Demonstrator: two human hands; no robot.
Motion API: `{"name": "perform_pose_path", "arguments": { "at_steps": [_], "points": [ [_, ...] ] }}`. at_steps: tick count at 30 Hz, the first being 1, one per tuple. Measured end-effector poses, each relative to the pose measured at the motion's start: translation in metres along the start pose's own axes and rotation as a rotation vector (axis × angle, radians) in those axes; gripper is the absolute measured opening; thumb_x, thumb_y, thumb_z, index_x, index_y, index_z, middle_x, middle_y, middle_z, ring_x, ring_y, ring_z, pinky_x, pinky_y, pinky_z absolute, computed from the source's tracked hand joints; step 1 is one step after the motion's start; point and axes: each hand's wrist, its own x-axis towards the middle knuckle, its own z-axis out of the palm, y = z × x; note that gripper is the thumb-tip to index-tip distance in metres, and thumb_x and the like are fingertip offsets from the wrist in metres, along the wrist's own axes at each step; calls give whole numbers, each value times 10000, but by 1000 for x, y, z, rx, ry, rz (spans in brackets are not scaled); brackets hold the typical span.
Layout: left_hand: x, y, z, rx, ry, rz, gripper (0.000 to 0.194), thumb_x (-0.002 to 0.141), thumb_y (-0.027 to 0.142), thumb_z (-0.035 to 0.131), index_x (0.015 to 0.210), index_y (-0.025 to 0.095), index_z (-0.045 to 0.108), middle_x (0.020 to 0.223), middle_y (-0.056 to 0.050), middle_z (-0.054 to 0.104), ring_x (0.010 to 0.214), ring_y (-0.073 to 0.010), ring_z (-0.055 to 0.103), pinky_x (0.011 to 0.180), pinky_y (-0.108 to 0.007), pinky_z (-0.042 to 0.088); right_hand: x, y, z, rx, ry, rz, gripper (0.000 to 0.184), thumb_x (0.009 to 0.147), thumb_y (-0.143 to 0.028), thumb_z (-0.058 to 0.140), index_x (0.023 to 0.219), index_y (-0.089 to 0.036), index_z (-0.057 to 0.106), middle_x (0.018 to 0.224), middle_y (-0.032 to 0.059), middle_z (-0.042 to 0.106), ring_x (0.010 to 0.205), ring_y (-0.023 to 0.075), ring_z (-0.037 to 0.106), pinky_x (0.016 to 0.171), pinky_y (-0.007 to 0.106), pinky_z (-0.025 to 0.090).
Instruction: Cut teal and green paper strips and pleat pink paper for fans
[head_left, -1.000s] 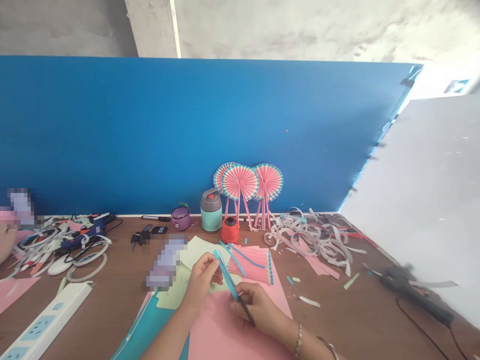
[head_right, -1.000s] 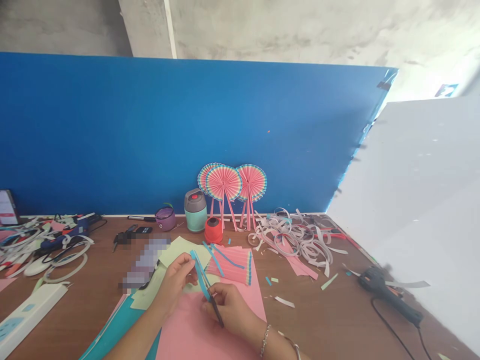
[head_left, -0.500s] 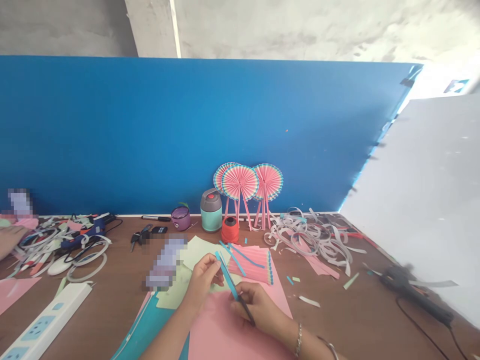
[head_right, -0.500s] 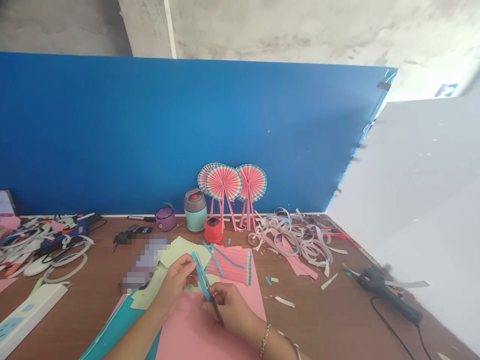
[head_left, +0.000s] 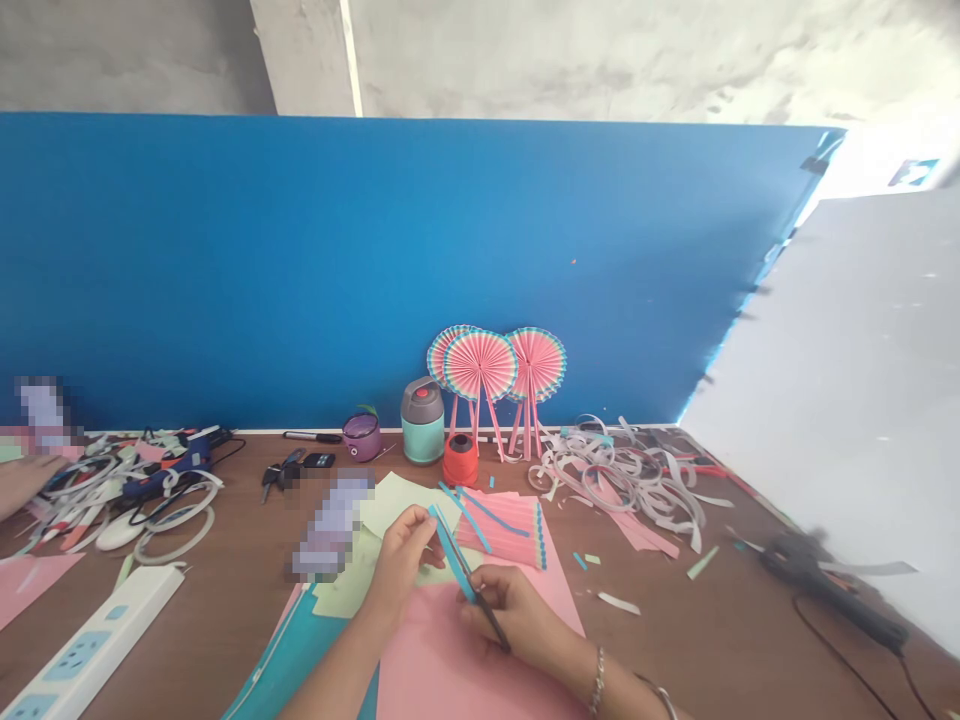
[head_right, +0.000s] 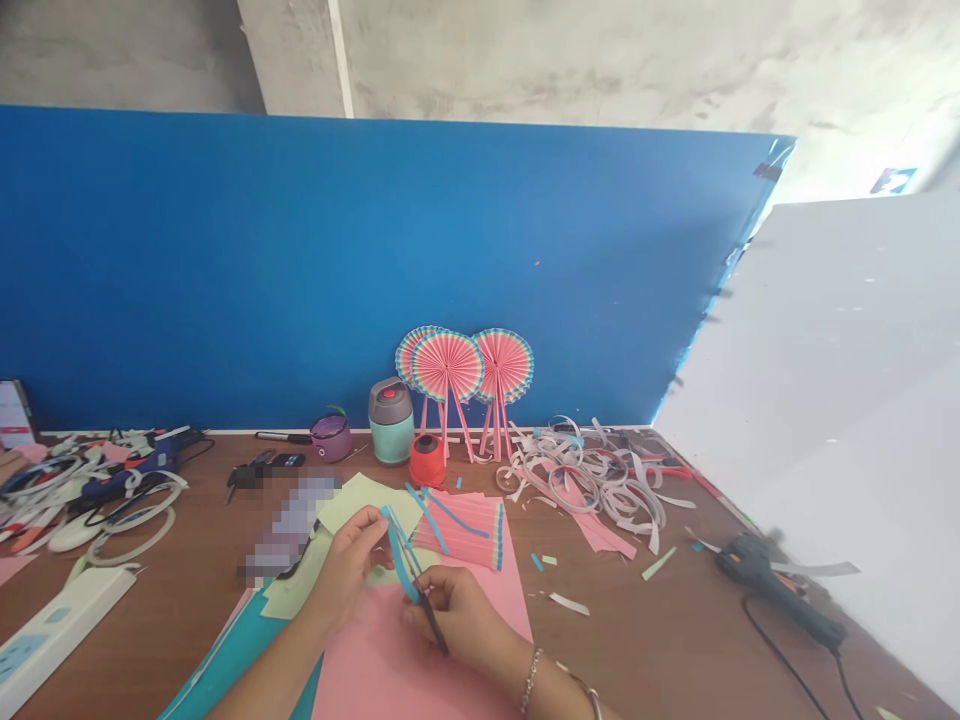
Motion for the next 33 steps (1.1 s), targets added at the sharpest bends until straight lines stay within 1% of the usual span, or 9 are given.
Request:
{"name": "perform_pose_path", "arguments": {
  "at_steps": [3, 6, 10, 15, 21, 25, 29, 33],
  "points": [
    [0, 1, 1, 22, -8, -8, 238, 713, 368, 601, 627, 190, 468, 543, 50, 487, 508, -95, 478, 505, -210, 437, 0, 0, 0, 9, -18, -21, 342, 583, -397, 725, 718, -157, 522, 415, -95, 430, 359, 43, 346, 366, 164, 251],
    [-1, 2, 1, 41, -17, -10, 242, 708, 375, 601, 623, 193, 465, 536, 50, 489, 513, -99, 480, 508, -211, 438, 0, 0, 0, 6, -13, -33, 344, 592, -408, 722, 695, -163, 504, 403, -100, 398, 350, 39, 321, 360, 165, 226],
    [-2, 2, 2, 44, -24, -9, 242, 713, 376, 598, 626, 193, 465, 535, 51, 487, 505, -98, 474, 515, -214, 439, 0, -1, 1, 6, -5, -15, 372, 581, -440, 727, 677, -168, 491, 401, -102, 380, 347, 36, 306, 362, 171, 200],
    [-1, 1, 1, 24, -35, -11, 246, 710, 369, 601, 622, 190, 456, 543, 48, 480, 507, -96, 473, 509, -211, 433, 0, 0, 0, 13, -17, -25, 391, 578, -461, 729, 690, -167, 497, 410, -98, 396, 354, 39, 323, 366, 171, 222],
    [-1, -1, 1, 22, -81, -23, 237, 712, 343, 595, 612, 189, 445, 546, 48, 474, 518, -95, 475, 524, -208, 425, 0, 1, 0, 38, -22, -30, 417, 556, -452, 754, 718, -164, 501, 416, -104, 387, 358, 35, 300, 364, 172, 224],
    [-2, 1, 2, -3, -80, -41, 241, 702, 347, 593, 606, 191, 435, 544, 46, 473, 510, -98, 466, 516, -217, 427, 1, 1, 1, 60, -24, -22, 441, 537, -474, 765, 712, -164, 505, 409, -108, 369, 352, 32, 293, 369, 176, 202],
    [-3, 3, 3, 9, -68, -43, 246, 705, 362, 589, 602, 189, 449, 557, 39, 483, 527, -104, 478, 517, -218, 433, 1, 2, 0, 56, -22, -19, 437, 536, -478, 766, 698, -162, 511, 415, -97, 401, 354, 37, 311, 368, 177, 225],
    [-3, 3, 4, 17, -49, -31, 260, 723, 384, 575, 600, 190, 453, 556, 42, 473, 530, -101, 472, 509, -207, 425, 0, 0, 0, 55, -24, -28, 417, 547, -460, 764, 685, -162, 507, 424, -97, 408, 359, 31, 303, 365, 171, 223]
  ]
}}
